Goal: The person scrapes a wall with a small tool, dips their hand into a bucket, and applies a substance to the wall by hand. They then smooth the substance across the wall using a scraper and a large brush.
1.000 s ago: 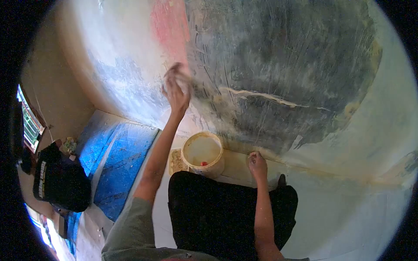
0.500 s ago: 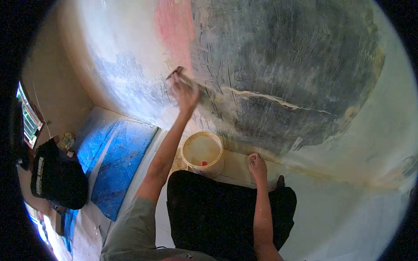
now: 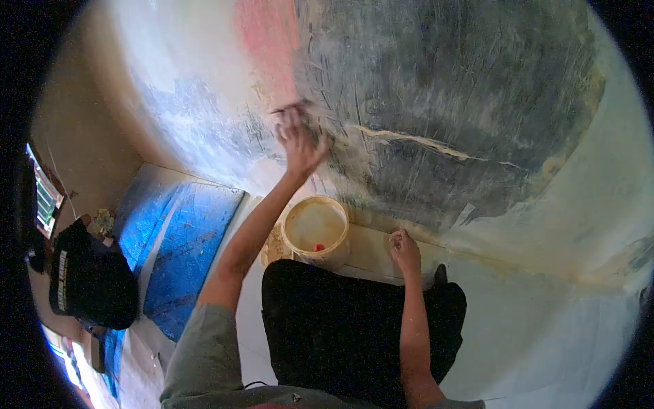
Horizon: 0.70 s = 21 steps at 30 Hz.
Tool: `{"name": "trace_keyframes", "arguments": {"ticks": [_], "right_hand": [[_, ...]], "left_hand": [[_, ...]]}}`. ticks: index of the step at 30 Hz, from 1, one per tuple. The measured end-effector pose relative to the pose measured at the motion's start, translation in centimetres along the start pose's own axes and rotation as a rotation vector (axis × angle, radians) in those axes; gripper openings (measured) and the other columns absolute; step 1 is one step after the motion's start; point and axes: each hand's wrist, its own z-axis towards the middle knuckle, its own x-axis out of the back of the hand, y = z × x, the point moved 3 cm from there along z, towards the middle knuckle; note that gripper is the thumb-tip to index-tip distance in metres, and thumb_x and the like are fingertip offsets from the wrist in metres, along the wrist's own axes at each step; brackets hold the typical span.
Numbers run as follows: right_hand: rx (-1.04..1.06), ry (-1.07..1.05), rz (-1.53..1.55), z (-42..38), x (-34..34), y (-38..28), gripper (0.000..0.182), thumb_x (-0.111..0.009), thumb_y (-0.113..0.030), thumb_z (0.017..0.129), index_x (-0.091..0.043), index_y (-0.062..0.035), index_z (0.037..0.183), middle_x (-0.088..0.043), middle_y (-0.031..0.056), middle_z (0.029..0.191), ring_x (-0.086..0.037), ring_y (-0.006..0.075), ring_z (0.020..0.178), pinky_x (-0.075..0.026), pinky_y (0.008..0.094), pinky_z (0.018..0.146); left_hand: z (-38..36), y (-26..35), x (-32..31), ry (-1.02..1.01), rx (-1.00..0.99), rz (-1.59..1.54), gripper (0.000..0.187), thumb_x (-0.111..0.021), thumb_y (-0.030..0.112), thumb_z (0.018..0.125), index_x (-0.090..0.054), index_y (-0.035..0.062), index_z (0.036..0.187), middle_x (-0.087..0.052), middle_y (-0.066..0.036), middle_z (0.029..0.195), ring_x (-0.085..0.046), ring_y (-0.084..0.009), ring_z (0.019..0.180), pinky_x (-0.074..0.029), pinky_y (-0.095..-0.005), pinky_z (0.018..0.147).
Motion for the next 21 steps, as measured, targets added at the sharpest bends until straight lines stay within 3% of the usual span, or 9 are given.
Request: {"name": "trace_keyframes", "arguments": {"ticks": [3,5,7,9,13,15,17,20,21], "right_hand": [[0.049,0.025,-0.017,0.4,0.8,-0.3,0.018,-0.053,-0.013,0.080,-0.053,-0.0047,0.096,-0.062,0.0058,0.080,-0.059,0.0154,0.058,-0.046,0.0301,0.057],[0.027,0.009,0.006,0.4,0.1,-0.5,0.019,-0.053,-0.015,0.080,-0.053,-0.0048,0.096,-0.062,0.0060,0.080,-0.059,0.0155,0.058,-0.046,0.0302,0.056],[0.040,0.000,-0.007,0.4,0.4,-0.5,0.019,-0.053,-0.018,0.082,-0.053,-0.0051,0.096,-0.062,0.0067,0.079,-0.059,0.0158,0.057,-0.046,0.0300,0.055],[0.053,0.016,-0.042,0.7,1.0,-0.3,0.018,-0.053,-0.017,0.083,-0.052,-0.0052,0.096,-0.062,0.0072,0.079,-0.059,0.0158,0.056,-0.046,0.0300,0.054],[0.042,0.003,-0.056,0.6,0.5,-0.5,0.016,-0.050,-0.015,0.084,-0.052,-0.0055,0.097,-0.062,0.0082,0.081,-0.059,0.0166,0.057,-0.046,0.0304,0.053],[0.024,-0.013,-0.067,0.8,0.3,-0.1,0.016,-0.050,-0.015,0.084,-0.052,-0.0054,0.097,-0.062,0.0082,0.083,-0.060,0.0169,0.057,-0.046,0.0304,0.054],[-0.007,-0.029,-0.062,0.8,-0.3,0.7,0.016,-0.051,-0.015,0.084,-0.052,-0.0053,0.096,-0.062,0.0083,0.084,-0.060,0.0172,0.058,-0.046,0.0305,0.055],[0.007,-0.058,-0.061,0.3,0.7,-0.5,0.016,-0.051,-0.015,0.084,-0.052,-0.0051,0.097,-0.062,0.0082,0.087,-0.060,0.0174,0.059,-0.046,0.0298,0.057],[-0.075,-0.112,-0.064,-0.3,1.1,-1.8,0.018,-0.051,-0.017,0.085,-0.052,-0.0061,0.100,-0.061,0.0089,0.090,-0.060,0.0206,0.070,-0.047,0.0333,0.065]], "left_hand": [[-1.1,0.6,0.8,-0.085,-0.216,-0.003,0.077,-0.047,0.046,0.077,-0.027,-0.0037,0.132,-0.025,-0.023,0.137,-0.011,-0.0323,0.134,-0.004,-0.0589,0.102],[-0.7,-2.3,1.5,0.059,0.380,-0.153,0.083,-0.047,0.050,0.076,-0.023,-0.0030,0.135,-0.022,-0.022,0.140,-0.011,-0.0322,0.134,-0.003,-0.0581,0.103],[-2.0,-1.5,1.5,0.082,0.194,-0.009,0.082,-0.049,0.048,0.076,-0.024,-0.0015,0.135,-0.025,-0.018,0.140,-0.015,-0.0316,0.134,-0.002,-0.0576,0.103],[-3.4,-0.1,1.6,-0.188,-0.160,-0.021,0.082,-0.051,0.047,0.076,-0.024,-0.0014,0.135,-0.027,-0.016,0.140,-0.019,-0.0306,0.133,-0.001,-0.0574,0.103],[-2.6,-2.2,0.8,0.070,0.163,-0.070,0.082,-0.054,0.047,0.073,-0.025,0.0035,0.136,-0.029,-0.015,0.138,-0.017,-0.0279,0.134,-0.001,-0.0576,0.104],[-4.2,0.9,0.4,-0.393,-0.264,0.013,0.082,-0.054,0.046,0.073,-0.022,0.0039,0.136,-0.026,-0.016,0.139,-0.015,-0.0283,0.134,-0.001,-0.0583,0.104],[-3.8,1.3,0.6,-0.330,-0.340,-0.101,0.080,-0.056,0.045,0.072,-0.026,0.0049,0.135,-0.025,-0.015,0.140,-0.015,-0.0290,0.134,-0.001,-0.0591,0.103],[-3.9,-0.1,-0.3,0.126,0.191,-0.163,0.072,-0.058,0.039,0.069,-0.037,0.0058,0.130,-0.034,-0.012,0.136,-0.025,-0.0301,0.130,0.000,-0.0618,0.102],[-5.0,0.4,-0.1,0.117,0.198,-0.168,0.072,-0.058,0.039,0.069,-0.037,0.0058,0.130,-0.034,-0.012,0.136,-0.025,-0.0301,0.130,0.000,-0.0618,0.102]]}}
